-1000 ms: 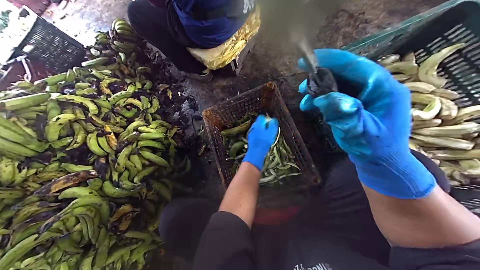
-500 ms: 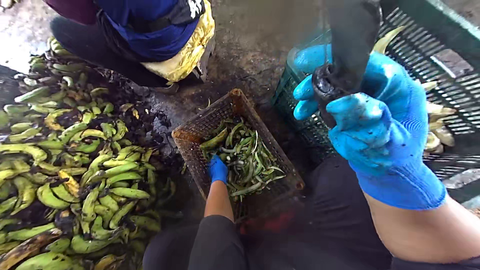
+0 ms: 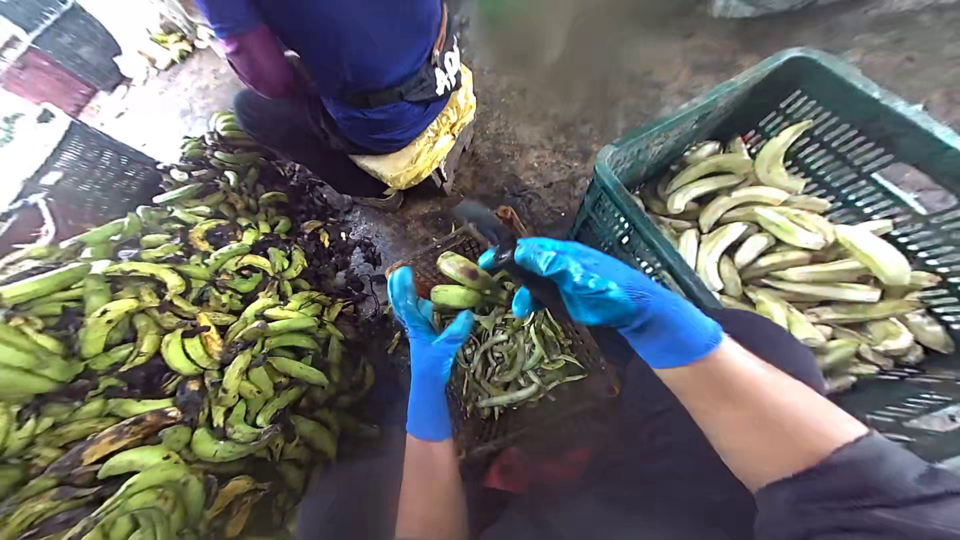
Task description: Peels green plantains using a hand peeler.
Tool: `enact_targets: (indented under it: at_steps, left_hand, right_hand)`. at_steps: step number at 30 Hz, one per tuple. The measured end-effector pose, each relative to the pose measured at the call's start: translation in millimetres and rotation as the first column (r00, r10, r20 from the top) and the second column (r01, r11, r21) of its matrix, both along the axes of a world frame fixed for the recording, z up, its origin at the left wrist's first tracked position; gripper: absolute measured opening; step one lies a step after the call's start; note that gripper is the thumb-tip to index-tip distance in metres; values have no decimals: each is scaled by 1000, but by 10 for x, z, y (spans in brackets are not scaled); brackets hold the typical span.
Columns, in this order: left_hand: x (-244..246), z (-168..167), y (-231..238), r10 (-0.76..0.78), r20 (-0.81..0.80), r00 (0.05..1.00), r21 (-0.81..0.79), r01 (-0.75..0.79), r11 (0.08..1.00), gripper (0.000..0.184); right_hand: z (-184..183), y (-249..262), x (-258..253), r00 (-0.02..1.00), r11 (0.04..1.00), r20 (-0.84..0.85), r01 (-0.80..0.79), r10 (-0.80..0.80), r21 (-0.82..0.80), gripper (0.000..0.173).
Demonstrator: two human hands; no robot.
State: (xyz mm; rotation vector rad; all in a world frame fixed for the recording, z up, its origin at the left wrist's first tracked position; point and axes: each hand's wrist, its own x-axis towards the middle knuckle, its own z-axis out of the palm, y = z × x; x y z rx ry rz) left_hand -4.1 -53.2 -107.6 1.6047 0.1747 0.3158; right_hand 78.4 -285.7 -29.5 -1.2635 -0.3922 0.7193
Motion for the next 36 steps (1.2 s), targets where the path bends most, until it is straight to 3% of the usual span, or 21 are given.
enact_targets:
  at_steps: [1, 2, 4, 6, 9, 13, 15, 17, 20, 22, 24, 27, 31, 36]
  left_hand:
    - [35, 61, -65, -1, -89, 996, -309, -27, 951, 66]
    - [72, 131, -98, -58, -149, 987, -513, -27, 858, 63]
    - [190, 241, -148, -194, -131, 972, -638, 67, 767, 41]
    - [208, 213, -115, -255, -46, 966, -569, 184, 801, 44]
    - [237, 307, -61, -325, -58, 944, -424, 271, 864, 55]
    - [208, 501, 5, -289, -52, 956, -423, 241, 873, 59]
    - [174, 630, 104, -238, 77, 968, -464, 246, 851, 56]
    - [120, 730, 306, -194, 204, 960, -446, 267, 854, 67]
    - [82, 782, 400, 16, 102, 995, -408, 27, 912, 66]
    - [101, 712, 313, 123, 37, 992, -386, -99, 917, 61]
    - [122, 647, 220, 107, 64, 992, -408, -72, 910, 59]
    - [76, 592, 154, 66, 136, 989, -448, 2, 894, 58]
    - [28, 567, 148, 82, 189, 979, -384, -3, 923, 58]
    - [-22, 677, 127, 76, 245, 967, -371, 21, 928, 56]
  right_hand:
    - [-75, 66, 1, 997, 997, 6, -75, 75, 34, 38]
    - [-127, 146, -17, 992, 991, 18, -129, 128, 45, 37]
    - [-183, 289, -75, 985, 986, 46, -167, 168, -14, 34]
    - [-221, 352, -195, 991, 992, 55, -120, 122, -43, 32]
    - [-176, 301, -231, 992, 997, 107, -69, 73, -39, 32]
    - [-103, 283, -251, 983, 998, 173, -66, 67, -14, 31]
    - [-60, 296, -301, 963, 992, 260, 49, -78, 118, 36]
    - [16, 315, -359, 899, 948, 328, 223, -290, 228, 45]
    - [-110, 448, -516, 834, 874, 266, 452, -485, 176, 48]
    - [-234, 570, -701, 882, 904, 209, 428, -422, 17, 45]
    - [-314, 641, -802, 897, 916, 294, 379, -330, -131, 52]
    - [-431, 654, -787, 871, 896, 412, 383, -269, -224, 57]
    - [-462, 659, -756, 850, 884, 471, 389, -237, -258, 57]
    - [-415, 654, -772, 796, 886, 539, 428, -276, -177, 60]
